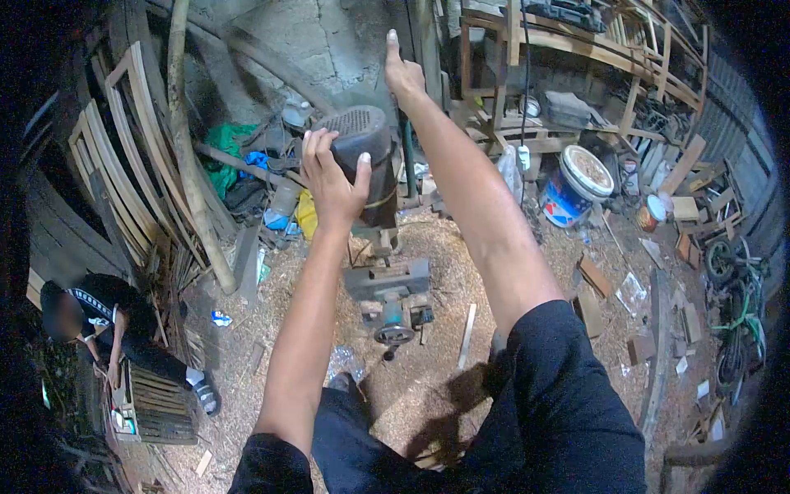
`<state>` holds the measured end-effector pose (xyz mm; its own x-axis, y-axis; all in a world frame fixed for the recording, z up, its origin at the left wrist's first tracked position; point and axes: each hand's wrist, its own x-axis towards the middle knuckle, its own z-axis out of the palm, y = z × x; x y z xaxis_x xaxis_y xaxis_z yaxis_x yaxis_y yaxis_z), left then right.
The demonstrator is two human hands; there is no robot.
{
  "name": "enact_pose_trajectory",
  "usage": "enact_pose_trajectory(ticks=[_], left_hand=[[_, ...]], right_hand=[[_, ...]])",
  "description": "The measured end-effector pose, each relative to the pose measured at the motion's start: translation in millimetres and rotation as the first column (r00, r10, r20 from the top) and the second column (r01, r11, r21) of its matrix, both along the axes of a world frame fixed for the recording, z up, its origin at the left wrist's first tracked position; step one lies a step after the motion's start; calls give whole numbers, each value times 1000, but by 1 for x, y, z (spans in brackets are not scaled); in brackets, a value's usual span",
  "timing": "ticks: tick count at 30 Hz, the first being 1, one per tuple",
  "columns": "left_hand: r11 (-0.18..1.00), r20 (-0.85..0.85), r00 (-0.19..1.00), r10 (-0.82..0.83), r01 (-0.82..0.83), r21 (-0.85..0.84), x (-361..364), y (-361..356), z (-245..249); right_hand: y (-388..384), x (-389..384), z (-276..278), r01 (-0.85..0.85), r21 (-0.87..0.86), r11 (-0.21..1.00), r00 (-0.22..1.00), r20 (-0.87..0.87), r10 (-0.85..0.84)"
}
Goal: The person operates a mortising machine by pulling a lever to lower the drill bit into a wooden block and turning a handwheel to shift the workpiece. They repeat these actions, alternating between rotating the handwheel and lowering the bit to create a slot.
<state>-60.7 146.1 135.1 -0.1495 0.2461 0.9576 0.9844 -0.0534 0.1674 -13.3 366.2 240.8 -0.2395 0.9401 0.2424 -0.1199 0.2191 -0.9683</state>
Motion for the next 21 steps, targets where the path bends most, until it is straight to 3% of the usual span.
enact_pose_trajectory(ticks=[2, 3, 5, 7, 9, 11, 14, 17, 18, 21], left_hand=[[1000, 7, 1000, 6, -6, -5, 1, -2, -1], [1000, 12, 1000, 18, -18, -16, 2, -3, -3], [1000, 30, 1000, 2, -1, -24, 1, -3, -7], [997, 67, 996, -55, 58, -43, -1, -5, -12], [988, 93, 996, -3, 18, -156, 1, -17, -14], [970, 132, 991, -12, 43, -240, 4, -28, -15], [948, 177, 984, 1, 56, -314, 11, -36, -14], [928, 209, 978, -3, 81, -365, 21, -50, -17], [949, 204, 979, -27, 89, -304, 26, -55, -19], [947, 210, 969, -129, 183, -263, 27, -68, -32]], right_hand=[[-6, 8, 1, -26, -23, 999, 1000, 4, 26], [-5, 12, -2, -59, 74, 995, 997, -51, 63], [-33, 24, 3, -28, 62, 998, 989, -146, 37], [-35, 30, -6, 2, 130, 991, 995, -97, 11], [-49, 44, -17, -158, 115, 981, 971, -160, 175], [-66, 45, -28, 239, 96, 966, 960, -173, -221], [-115, 81, -37, -109, 46, 993, 968, -221, 117], [-117, 86, -60, -79, 177, 981, 989, -111, 100], [-115, 93, -67, -108, 164, 980, 994, 32, 104], [-178, 115, -67, -11, 257, 966, 995, -89, 35]])
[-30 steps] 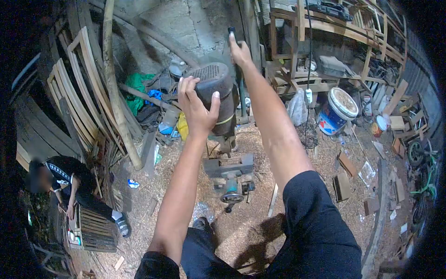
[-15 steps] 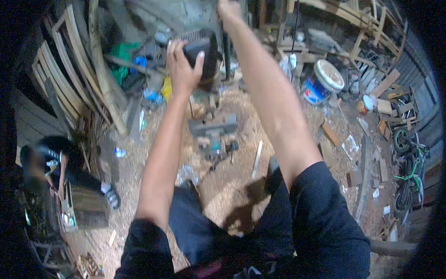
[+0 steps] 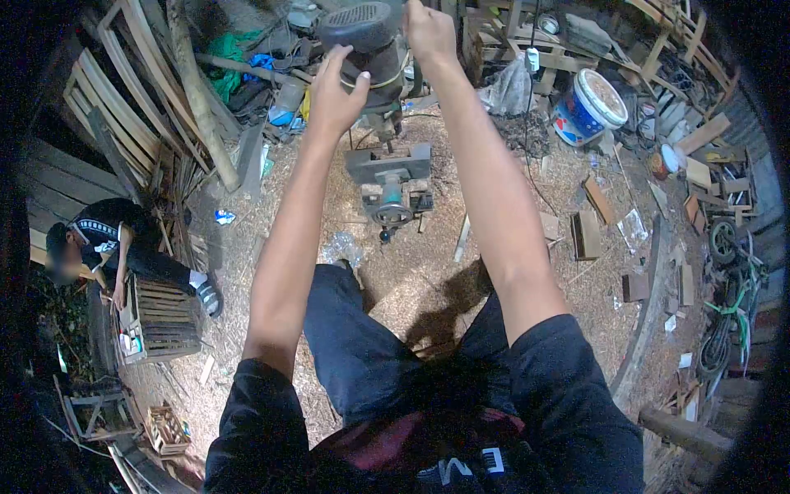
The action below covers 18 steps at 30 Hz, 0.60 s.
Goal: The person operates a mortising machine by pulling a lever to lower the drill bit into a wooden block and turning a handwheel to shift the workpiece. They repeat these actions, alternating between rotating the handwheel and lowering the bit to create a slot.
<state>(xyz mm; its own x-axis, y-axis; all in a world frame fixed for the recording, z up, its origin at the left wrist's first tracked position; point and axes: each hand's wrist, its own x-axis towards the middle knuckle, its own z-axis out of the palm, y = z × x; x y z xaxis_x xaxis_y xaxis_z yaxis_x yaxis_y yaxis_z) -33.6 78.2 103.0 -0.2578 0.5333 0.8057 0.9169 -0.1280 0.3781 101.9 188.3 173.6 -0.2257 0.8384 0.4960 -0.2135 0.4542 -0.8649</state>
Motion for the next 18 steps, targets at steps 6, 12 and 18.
enact_pose_trajectory(ticks=[6, 12, 18], left_hand=[[988, 136, 986, -97, 79, 133, 39, -48, -11], [997, 216, 974, -62, 51, 59, 44, -71, -55], [999, 371, 928, -38, 40, 4, 49, -84, -88]], right_hand=[[-20, 14, -48, -169, 52, 984, 970, -167, 175], [-33, 20, -67, -164, 145, 976, 951, -238, 196], [-47, 25, -79, -129, 105, 986, 953, -261, 152]])
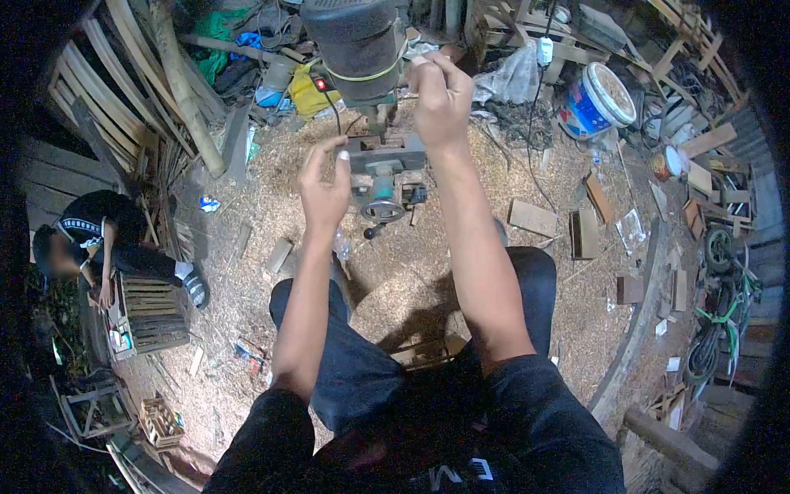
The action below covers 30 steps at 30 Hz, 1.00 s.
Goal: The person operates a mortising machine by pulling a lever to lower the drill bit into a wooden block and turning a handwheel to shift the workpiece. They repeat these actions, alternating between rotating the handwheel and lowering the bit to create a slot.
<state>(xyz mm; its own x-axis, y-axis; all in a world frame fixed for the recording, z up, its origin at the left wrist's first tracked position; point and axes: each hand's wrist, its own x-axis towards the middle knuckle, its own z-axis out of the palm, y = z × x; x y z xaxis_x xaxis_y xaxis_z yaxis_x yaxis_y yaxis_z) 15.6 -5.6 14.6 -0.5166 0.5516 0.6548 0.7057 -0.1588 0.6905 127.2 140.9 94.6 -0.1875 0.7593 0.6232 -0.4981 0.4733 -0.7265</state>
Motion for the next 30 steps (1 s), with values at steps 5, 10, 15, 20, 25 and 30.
enact_pose_trajectory(ticks=[5, 10, 15, 20, 25, 30], left_hand=[[997, 53, 998, -20, 24, -73, 1, -5, -30], [994, 103, 994, -36, 46, -98, -3, -13, -44], [986, 96, 995, -5, 21, -163, -9, -22, -46], [986, 116, 993, -11, 31, -166, -13, -26, -50], [988, 129, 992, -9, 28, -149, -22, -15, -48], [977, 100, 995, -18, 39, -211, -12, -17, -79]], right_hand=[[-5, 10, -16, -3, 5, 1000, 996, 85, 3], [-15, 11, -30, -15, 35, 999, 1000, -19, 16], [-28, 23, -59, -72, 58, 996, 997, -4, 72], [-44, 31, -81, 38, 130, 991, 999, 14, -40], [-45, 33, -83, 26, 186, 982, 1000, -14, -24], [-36, 27, -69, 25, 9, 1000, 996, 90, -26]])
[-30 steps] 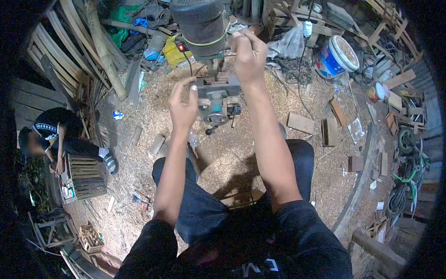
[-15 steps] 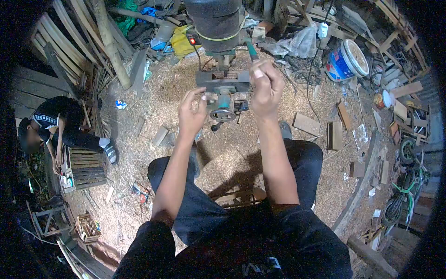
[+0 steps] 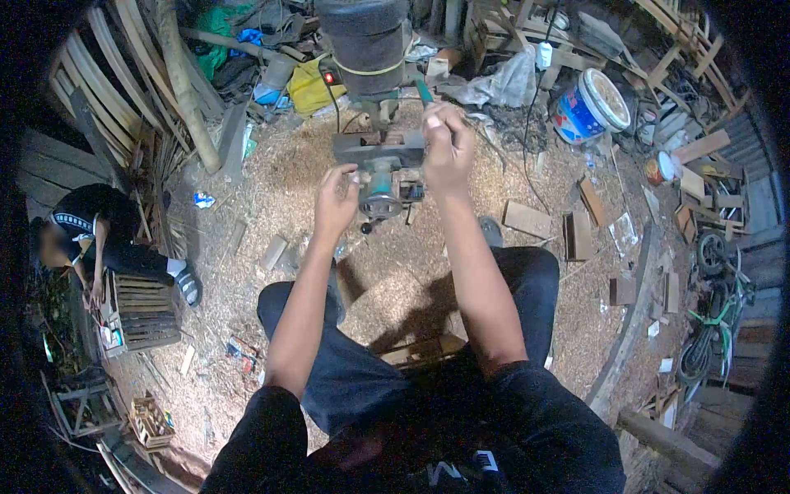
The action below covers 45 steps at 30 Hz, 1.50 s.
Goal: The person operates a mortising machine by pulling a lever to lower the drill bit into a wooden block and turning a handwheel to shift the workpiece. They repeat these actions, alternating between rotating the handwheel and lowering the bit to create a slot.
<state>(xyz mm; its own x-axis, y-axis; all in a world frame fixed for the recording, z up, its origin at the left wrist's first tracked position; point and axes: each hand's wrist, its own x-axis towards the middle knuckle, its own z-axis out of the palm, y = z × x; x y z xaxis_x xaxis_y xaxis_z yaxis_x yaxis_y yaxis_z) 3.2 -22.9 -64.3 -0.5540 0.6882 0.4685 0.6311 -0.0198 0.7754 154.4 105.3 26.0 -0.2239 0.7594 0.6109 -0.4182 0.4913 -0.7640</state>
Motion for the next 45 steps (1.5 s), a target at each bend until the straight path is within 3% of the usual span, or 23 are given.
enact_pose_trajectory(ticks=[3, 6, 7, 10, 12, 13, 17, 22, 23, 28, 30, 31, 33, 35, 38, 39, 43, 45], left_hand=[[989, -34, 999, -10, 5, -145, -1, -2, -13], [974, -126, 992, 15, -43, -221, -2, -4, -50], [968, -143, 990, 20, -55, -244, -2, -5, -59], [935, -90, 996, 17, -48, -353, 0, -9, -78], [905, -2, 1000, 16, -16, -426, 5, -12, -90], [882, -159, 987, 8, -82, -465, 6, -10, -96], [873, -120, 991, 56, -107, -476, 12, -5, -100], [915, -52, 992, 115, -126, -384, 1, 12, -78], [920, -71, 991, 115, -134, -367, 1, 10, -71], [831, -126, 984, 127, -174, -529, -2, 4, -92], [749, -136, 986, 96, -162, -643, 1, -4, -109], [698, -119, 990, 70, -134, -704, 1, -6, -130], [620, -111, 993, 33, -107, -777, 5, -9, -155], [571, -123, 992, 0, -101, -815, 15, -13, -172], [596, -133, 991, -6, -103, -796, 14, -13, -187], [663, -137, 989, 48, -134, -737, 12, -15, -191], [605, -154, 981, 119, -195, -772, -3, -20, -203], [599, -189, 979, 76, -197, -777, -6, -20, -202]], right_hand=[[5, 0, -6, -15, 86, 996, 999, -37, 18], [0, -14, -5, 256, 266, 929, 964, -7, -264], [-2, -13, -1, 177, 224, 958, 984, -13, -179], [-7, -15, 11, 245, 243, 939, 969, -53, -240], [-1, -13, 11, 203, 246, 948, 977, 7, -211], [8, -15, 15, 187, 231, 955, 980, 20, -196], [65, -46, 58, 219, 279, 935, 976, -48, -214], [116, -65, 105, 288, 260, 922, 939, 112, -325], [134, -72, 87, 464, 364, 808, 856, 53, -515], [99, -50, -32, 274, 296, 915, 855, 361, -373], [67, -35, -89, 160, 51, 986, 736, 660, -153], [61, -30, -129, -17, -42, 999, 716, 697, 41], [50, -21, -216, -141, 113, 984, 467, 884, -35], [19, -13, -219, -240, 6, 971, 226, 973, 50], [-1, -25, -246, -284, -26, 959, 112, 992, 60], [-6, -28, -246, -236, -7, 972, 102, 994, 32], [0, -28, -234, -323, -67, 944, 126, 986, 113], [-5, -23, -229, -336, -66, 939, 128, 985, 115]])
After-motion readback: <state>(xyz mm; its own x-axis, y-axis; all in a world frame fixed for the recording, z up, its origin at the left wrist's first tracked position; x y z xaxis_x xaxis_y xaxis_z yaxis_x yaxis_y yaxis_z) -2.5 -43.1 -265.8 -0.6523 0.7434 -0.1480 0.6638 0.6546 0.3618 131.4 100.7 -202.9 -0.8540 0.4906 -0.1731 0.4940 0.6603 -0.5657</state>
